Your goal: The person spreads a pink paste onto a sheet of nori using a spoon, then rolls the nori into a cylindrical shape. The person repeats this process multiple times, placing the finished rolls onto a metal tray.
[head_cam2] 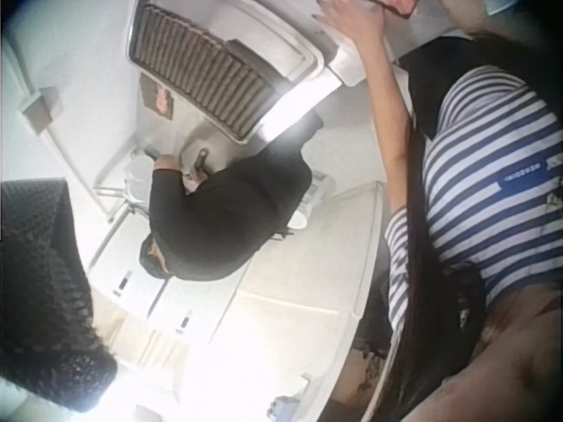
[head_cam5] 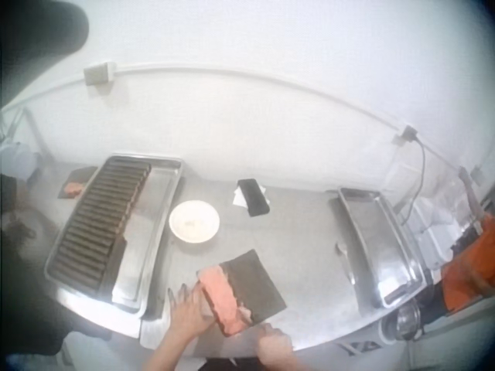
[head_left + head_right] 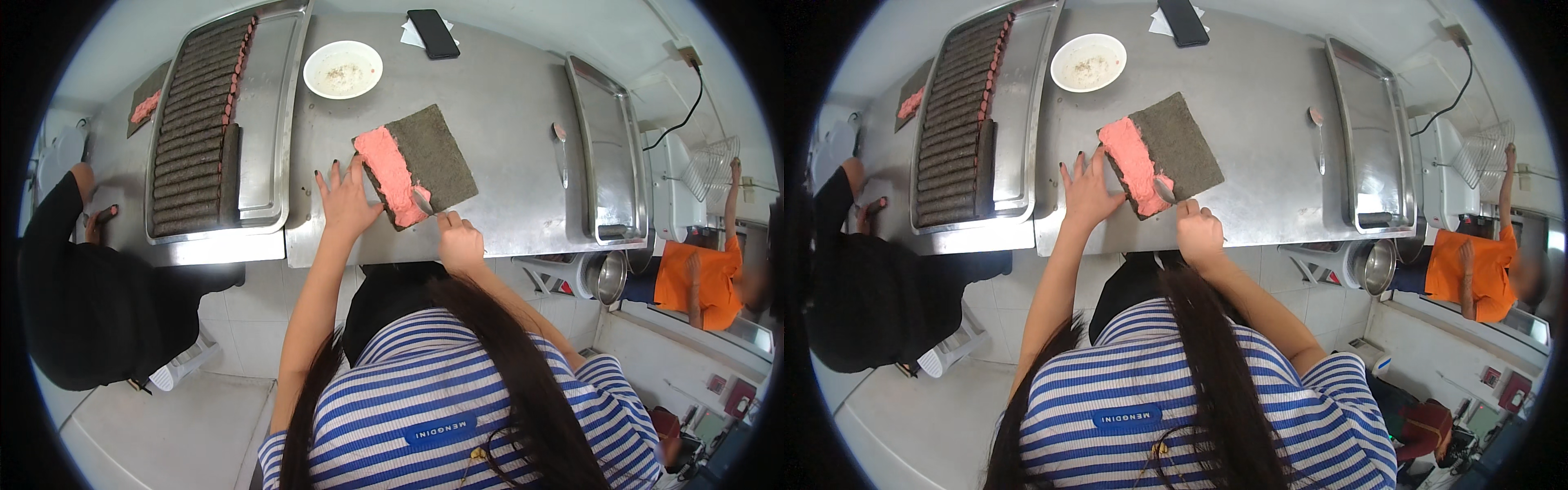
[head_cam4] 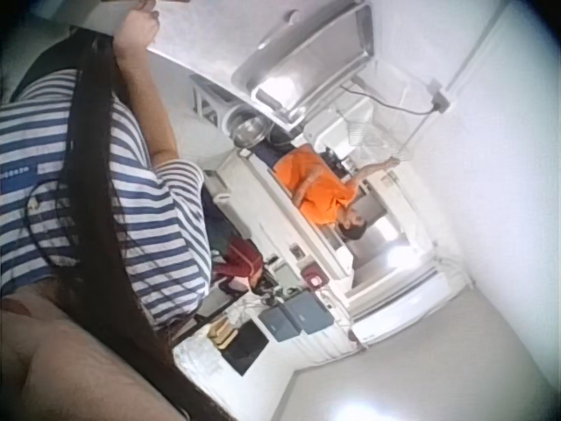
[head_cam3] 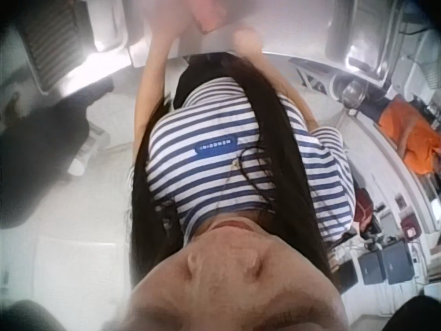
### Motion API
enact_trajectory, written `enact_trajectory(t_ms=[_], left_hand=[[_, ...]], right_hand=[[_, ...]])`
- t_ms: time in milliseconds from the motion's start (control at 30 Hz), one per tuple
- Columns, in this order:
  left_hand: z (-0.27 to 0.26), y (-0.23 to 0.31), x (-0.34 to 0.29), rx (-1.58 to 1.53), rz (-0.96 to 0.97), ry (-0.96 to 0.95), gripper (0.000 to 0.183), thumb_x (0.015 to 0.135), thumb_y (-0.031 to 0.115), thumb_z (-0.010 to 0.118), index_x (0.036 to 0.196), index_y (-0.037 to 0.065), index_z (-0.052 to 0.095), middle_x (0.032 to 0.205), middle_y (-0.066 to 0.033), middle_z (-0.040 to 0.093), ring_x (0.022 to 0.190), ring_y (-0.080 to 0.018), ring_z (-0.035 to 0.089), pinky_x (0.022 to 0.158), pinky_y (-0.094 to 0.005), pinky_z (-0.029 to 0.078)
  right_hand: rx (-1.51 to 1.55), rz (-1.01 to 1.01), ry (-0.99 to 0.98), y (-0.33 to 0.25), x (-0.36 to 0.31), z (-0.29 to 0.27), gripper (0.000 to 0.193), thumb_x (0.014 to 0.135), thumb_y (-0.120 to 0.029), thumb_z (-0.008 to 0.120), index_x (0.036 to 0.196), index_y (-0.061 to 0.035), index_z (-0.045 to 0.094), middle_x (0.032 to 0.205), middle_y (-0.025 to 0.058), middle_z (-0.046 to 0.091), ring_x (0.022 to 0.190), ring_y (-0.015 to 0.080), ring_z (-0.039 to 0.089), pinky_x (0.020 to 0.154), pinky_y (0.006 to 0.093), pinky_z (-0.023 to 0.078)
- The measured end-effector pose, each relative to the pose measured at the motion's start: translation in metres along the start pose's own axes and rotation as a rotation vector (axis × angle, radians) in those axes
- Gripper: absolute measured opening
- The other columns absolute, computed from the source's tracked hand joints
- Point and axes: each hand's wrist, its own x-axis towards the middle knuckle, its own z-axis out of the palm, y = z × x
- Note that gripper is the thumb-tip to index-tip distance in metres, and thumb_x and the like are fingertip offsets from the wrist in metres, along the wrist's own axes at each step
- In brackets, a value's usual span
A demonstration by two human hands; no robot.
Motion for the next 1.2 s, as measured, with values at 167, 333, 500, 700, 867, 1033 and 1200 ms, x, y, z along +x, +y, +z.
enact_trajectory(t_ms=[167,333,500,700,867,1033,1200], left_hand=[[-0.006,0.003,0.001,0.039,-0.020,-0.048,0.101,0.065,0.037,0.078,0.144,0.006,0.023,0.137,-0.0161,0.048,0.136,-0.0373,0.032,0.111,-0.0620,0.014],[-0.008,0.004,0.001,0.018,-0.018,-0.057,0.100,0.065,0.037,0.078,0.143,0.005,0.024,0.137,-0.0161,0.049,0.136,-0.0370,0.032,0.111,-0.0613,0.013],[-0.007,0.002,0.000,0.015,-0.022,-0.040,0.099,0.065,0.037,0.079,0.142,0.006,0.025,0.137,-0.0140,0.048,0.136,-0.0368,0.031,0.111,-0.0615,0.013],[-0.003,0.001,0.003,0.022,-0.028,-0.064,0.100,0.064,0.036,0.079,0.142,0.008,0.024,0.137,-0.0150,0.049,0.137,-0.0365,0.030,0.111,-0.0617,0.012],[-0.013,0.007,0.001,0.042,-0.059,-0.114,0.097,0.066,0.038,0.080,0.140,0.008,0.024,0.138,-0.0122,0.048,0.137,-0.0357,0.030,0.111,-0.0615,0.012],[-0.005,0.004,0.000,0.026,-0.045,-0.059,0.097,0.065,0.037,0.080,0.140,0.009,0.025,0.137,-0.0114,0.048,0.137,-0.0358,0.030,0.111,-0.0620,0.012],[-0.007,0.005,0.002,0.003,-0.050,-0.061,0.100,0.063,0.037,0.080,0.142,0.008,0.025,0.138,-0.0122,0.048,0.137,-0.0352,0.030,0.111,-0.0621,0.012]], right_hand=[[-0.096,-0.083,0.008,-0.015,-0.005,0.005,0.033,0.073,-0.010,0.060,0.105,-0.0041,0.060,0.085,0.0071,0.057,0.069,0.0237,0.062,0.058,0.0349,0.053],[0.047,-0.147,0.037,-0.017,-0.002,0.002,0.022,0.077,-0.012,0.056,0.095,-0.0014,0.061,0.083,0.0088,0.058,0.068,0.0259,0.063,0.057,0.0375,0.053],[0.270,-0.254,-0.065,0.004,0.028,-0.043,0.022,0.076,-0.007,0.055,0.095,-0.0047,0.065,0.080,0.0109,0.060,0.068,0.0316,0.063,0.058,0.0423,0.052],[0.199,-0.285,0.055,0.023,0.097,-0.047,0.015,0.074,-0.004,0.054,0.084,-0.0044,0.065,0.080,0.0128,0.061,0.071,0.0330,0.064,0.059,0.0441,0.052],[0.034,-0.421,0.062,0.026,0.136,-0.038,0.013,0.075,-0.007,0.055,0.083,-0.0037,0.065,0.082,0.0107,0.063,0.073,0.0292,0.066,0.061,0.0420,0.053],[-0.033,-0.499,-0.037,0.029,0.118,-0.034,0.011,0.076,-0.009,0.056,0.080,-0.0019,0.064,0.081,0.0100,0.064,0.076,0.0268,0.066,0.061,0.0389,0.054],[-0.078,-0.667,-0.065,0.035,0.099,-0.042,0.009,0.076,-0.009,0.057,0.075,-0.0027,0.064,0.079,0.0095,0.064,0.073,0.0264,0.066,0.063,0.0372,0.054]])
